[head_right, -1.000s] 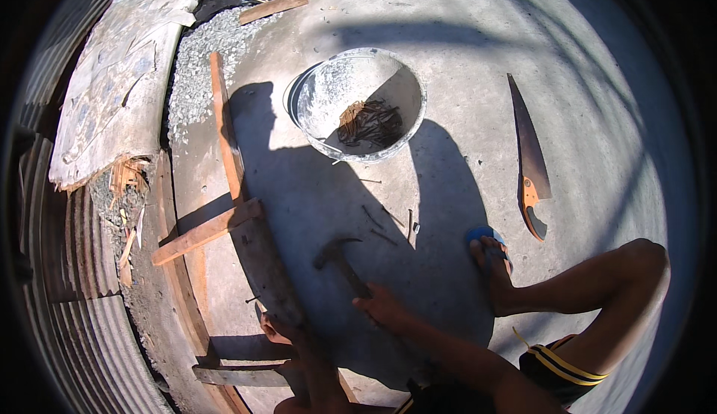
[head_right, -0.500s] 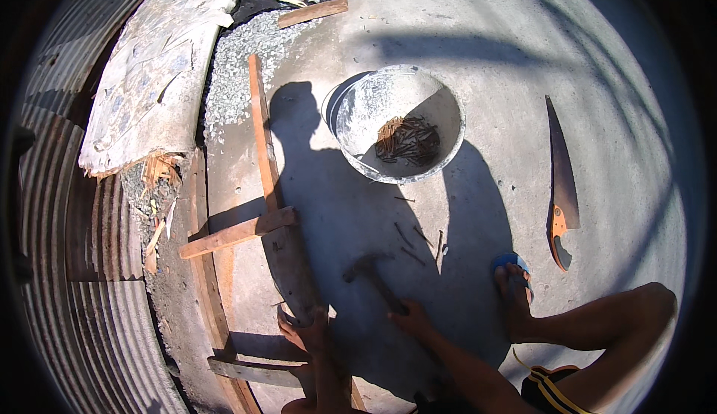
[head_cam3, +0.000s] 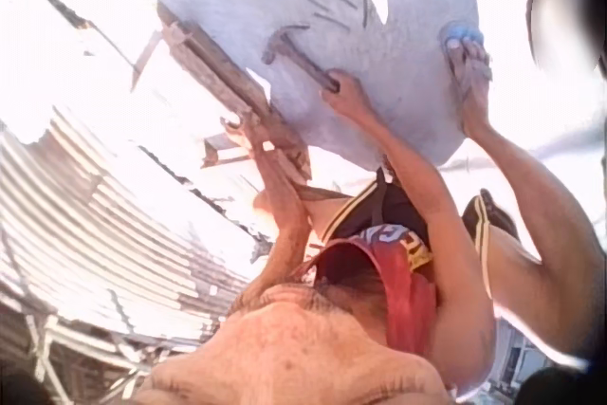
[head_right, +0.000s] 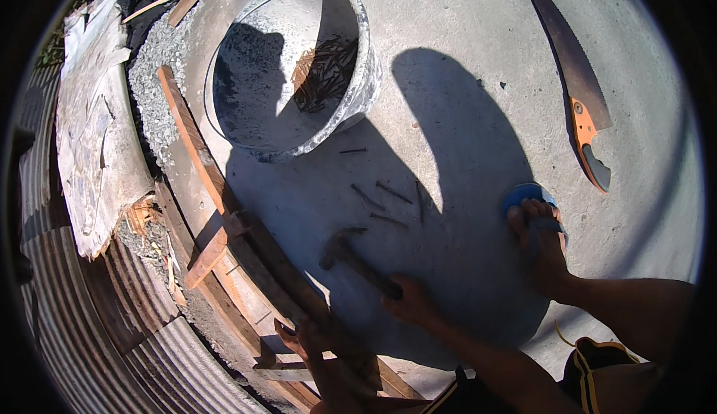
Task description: The person assembles a wooden frame on a concrete floor using a hammer and nails. They position wooden planks, hammer nails into the joints, and adjust the frame pieces to form a rectangular structure.
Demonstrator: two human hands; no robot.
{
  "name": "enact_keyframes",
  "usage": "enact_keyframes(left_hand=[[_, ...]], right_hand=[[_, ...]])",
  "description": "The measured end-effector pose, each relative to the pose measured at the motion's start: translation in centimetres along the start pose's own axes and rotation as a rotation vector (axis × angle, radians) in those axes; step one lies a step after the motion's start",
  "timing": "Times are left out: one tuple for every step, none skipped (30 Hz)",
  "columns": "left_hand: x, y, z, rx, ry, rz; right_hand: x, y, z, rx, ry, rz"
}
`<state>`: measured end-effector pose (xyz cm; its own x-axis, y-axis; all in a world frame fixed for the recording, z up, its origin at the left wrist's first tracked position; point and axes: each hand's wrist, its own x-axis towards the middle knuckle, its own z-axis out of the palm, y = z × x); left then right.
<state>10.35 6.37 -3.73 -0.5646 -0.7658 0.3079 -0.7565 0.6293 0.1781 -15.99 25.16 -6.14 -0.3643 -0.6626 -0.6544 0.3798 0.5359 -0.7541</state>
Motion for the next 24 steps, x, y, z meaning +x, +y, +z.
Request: enact_keyframes(left_hand=[[-0.1,0.2,0.4,-0.044,0.018,-0.277],[0.1,0.5,0.7,-0.066,0.002,-0.604],[0.2,1.1,0.9,-0.05,0.008,-0.572],[0.5,1.9,1.2,-0.014,-0.042,-0.605],[0.8,2.9,1.2,0.017,-0.088,-0.641],[1.2,3.9,0.9,0.049,-0.129,-0.683],[1.7,4.7,0.4,0.081,-0.163,-0.732],[2.2,5.4,-0.1,0.106,-0.189,-0.784],[2.6,5.9,-0.6,0.132,-0.157,-0.797],[2.9,6.2,-1.0,0.115,-0.215,-0.859],[3.2,6.3,-1.3,0.1,-0.217,-0.878],[3.4,6.2,-1.5,0.086,-0.215,-0.913],[3.5,6.1,-1.5,0.072,-0.197,-0.937],[3.4,5.9,-1.6,0.092,-0.195,-0.893],[3.4,5.7,-1.5,0.121,-0.209,-0.87],[3.1,5.5,-1.7,0.151,-0.228,-0.855],[3.0,5.4,-1.7,0.078,-0.214,-0.916],[2.8,5.4,-2.0,0.059,-0.194,-0.91],[2.7,5.3,-2.2,0.029,-0.188,-0.92],[2.6,5.4,-2.6,0.023,-0.191,-0.931],[2.7,5.4,-3.0,-0.019,-0.171,-0.939],[2.6,5.4,-3.4,-0.077,-0.142,-0.938],[2.7,5.3,-3.7,-0.115,-0.087,-0.918],[2.7,5.3,-3.9,-0.146,-0.036,-0.899]], right_hand=[[-0.1,-0.1,0.1,-0.008,0.001,0.013],[-0.1,-0.1,0.1,-0.029,-0.033,0.035],[-0.1,0.0,0.1,-0.042,-0.008,0.026],[-0.1,0.1,0.3,-0.067,-0.02,0.029],[0.0,0.3,0.3,-0.106,0.011,0.005],[-0.1,0.4,0.4,-0.044,-0.028,0.028],[0.0,0.4,0.4,0.007,-0.033,0.023],[0.1,0.3,0.3,0.056,-0.044,-0.017],[0.1,0.0,0.2,0.007,-0.024,-0.056],[0.3,-0.4,-0.2,-0.039,-0.009,-0.128],[0.4,-1.0,-0.4,-0.122,-0.055,-0.153],[0.5,-1.7,-0.9,0.02,-0.151,-0.057],[0.7,-2.6,-1.4,0.112,-0.301,0.101],[0.7,-3.7,-1.8,0.141,-0.388,0.314],[0.5,-4.8,-2.0,0.069,-0.395,0.203],[-0.1,-6.1,-1.9,-0.052,-0.348,0.139],[-0.9,-7.5,-1.7,-0.207,-0.294,0.091],[-1.9,-9.1,-1.3,-0.318,-0.214,-0.17],[-3.3,-10.9,-0.6,-0.449,-0.129,-0.422],[-4.7,-13.0,0.1,-0.578,-0.074,-0.686],[-6.3,-15.2,0.7,-0.602,-0.046,-0.731],[-8.1,-17.4,1.1,-0.632,-0.04,-0.781],[-9.6,-19.7,1.6,-0.633,-0.017,-0.882],[-10.8,-21.7,2.2,-0.606,-0.002,-0.855]])
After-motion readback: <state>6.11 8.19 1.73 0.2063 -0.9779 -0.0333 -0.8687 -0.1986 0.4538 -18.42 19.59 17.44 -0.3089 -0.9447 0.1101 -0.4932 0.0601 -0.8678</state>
